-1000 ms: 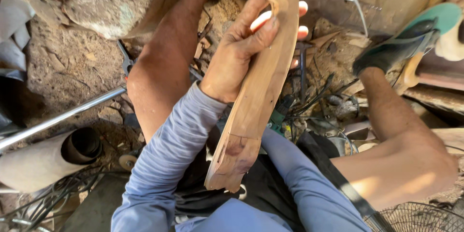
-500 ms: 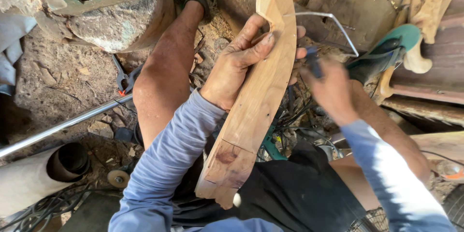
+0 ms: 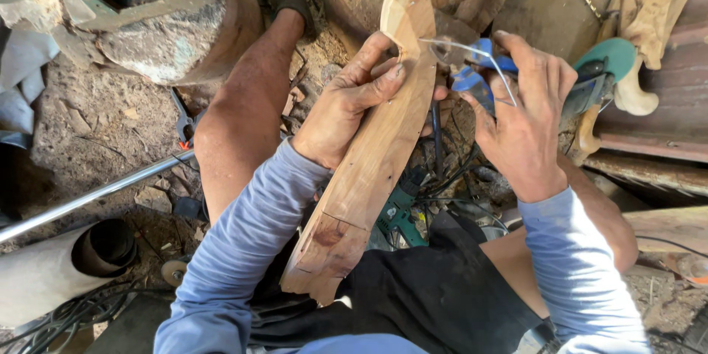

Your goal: The person assembles a wooden piece by inserting a metal wire into a drilled hole, using pliers to bend and secure the wire, and a hammer to tap the wire flush. The person repeats this process on multiple holes in the wooden piece.

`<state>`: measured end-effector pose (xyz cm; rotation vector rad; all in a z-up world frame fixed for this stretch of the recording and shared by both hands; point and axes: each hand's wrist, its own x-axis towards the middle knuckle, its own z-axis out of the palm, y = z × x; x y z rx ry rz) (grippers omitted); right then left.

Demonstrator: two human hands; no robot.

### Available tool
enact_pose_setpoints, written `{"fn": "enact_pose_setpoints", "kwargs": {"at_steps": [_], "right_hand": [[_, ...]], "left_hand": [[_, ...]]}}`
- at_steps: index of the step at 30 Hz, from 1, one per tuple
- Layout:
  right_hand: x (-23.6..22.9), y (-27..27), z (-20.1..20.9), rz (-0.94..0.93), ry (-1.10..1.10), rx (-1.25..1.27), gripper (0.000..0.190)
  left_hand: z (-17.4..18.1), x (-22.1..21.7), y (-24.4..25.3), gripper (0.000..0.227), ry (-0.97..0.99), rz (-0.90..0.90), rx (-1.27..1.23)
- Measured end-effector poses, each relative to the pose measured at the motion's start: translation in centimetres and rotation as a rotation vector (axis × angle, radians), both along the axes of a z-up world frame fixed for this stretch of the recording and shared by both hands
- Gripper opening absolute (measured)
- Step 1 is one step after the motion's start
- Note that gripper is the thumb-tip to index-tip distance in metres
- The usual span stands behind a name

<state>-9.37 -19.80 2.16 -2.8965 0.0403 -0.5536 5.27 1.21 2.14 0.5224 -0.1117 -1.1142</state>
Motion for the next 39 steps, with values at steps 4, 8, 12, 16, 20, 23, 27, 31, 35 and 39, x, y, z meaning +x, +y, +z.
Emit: {"fn": "enact_pose_setpoints", "kwargs": {"at_steps": [4,8,12,16,20,23,27,31,35,39], "right_hand": [[0.1,-0.2,0.0,0.022,-0.016,-0.037,0.038],[0.5,-0.1,0.3,0.042,-0.02,-0.042,0.042],[0.6,0.0,0.8,0.062,-0.042,-0.065,0.046],[0.9,-0.7,0.9,0.067,-0.009,-0.108,0.04],[1.4,-1.2,0.2,0.124,-0.087,-0.116,0.038],[1.5,-1.1,-0.1,0.126,-0.086,-0.068,0.033],[1.6,-1.0,0.1,0.131,-0.086,-0.053,0.034],[1.6,-0.5,-0.6,0.119,-0.068,0.151,0.03],[1.1,1.3,-2.6,-0.113,0.152,0.928,0.023],[0.6,2.2,-4.3,-0.183,0.507,1.062,0.025]], "left_hand": [[0.1,-0.1,-0.1,0.061,0.045,-0.036,0.011],[0.2,-0.2,0.0,0.06,0.028,-0.065,0.034],[0.1,-0.2,0.1,0.058,0.044,-0.089,-0.027],[0.0,-0.4,0.3,0.057,0.06,-0.098,0.006],[-0.1,-0.3,0.3,0.056,0.031,-0.089,0.013],[0.1,-0.2,0.3,0.054,0.025,-0.077,0.011],[0.0,-0.1,0.8,0.055,0.067,-0.088,0.009],[-0.9,-0.2,1.1,0.066,-0.178,-0.022,0.15],[-2.0,0.0,0.8,0.067,-0.483,0.197,0.315],[-2.2,-0.6,1.0,0.063,-0.945,0.405,0.465]]}}
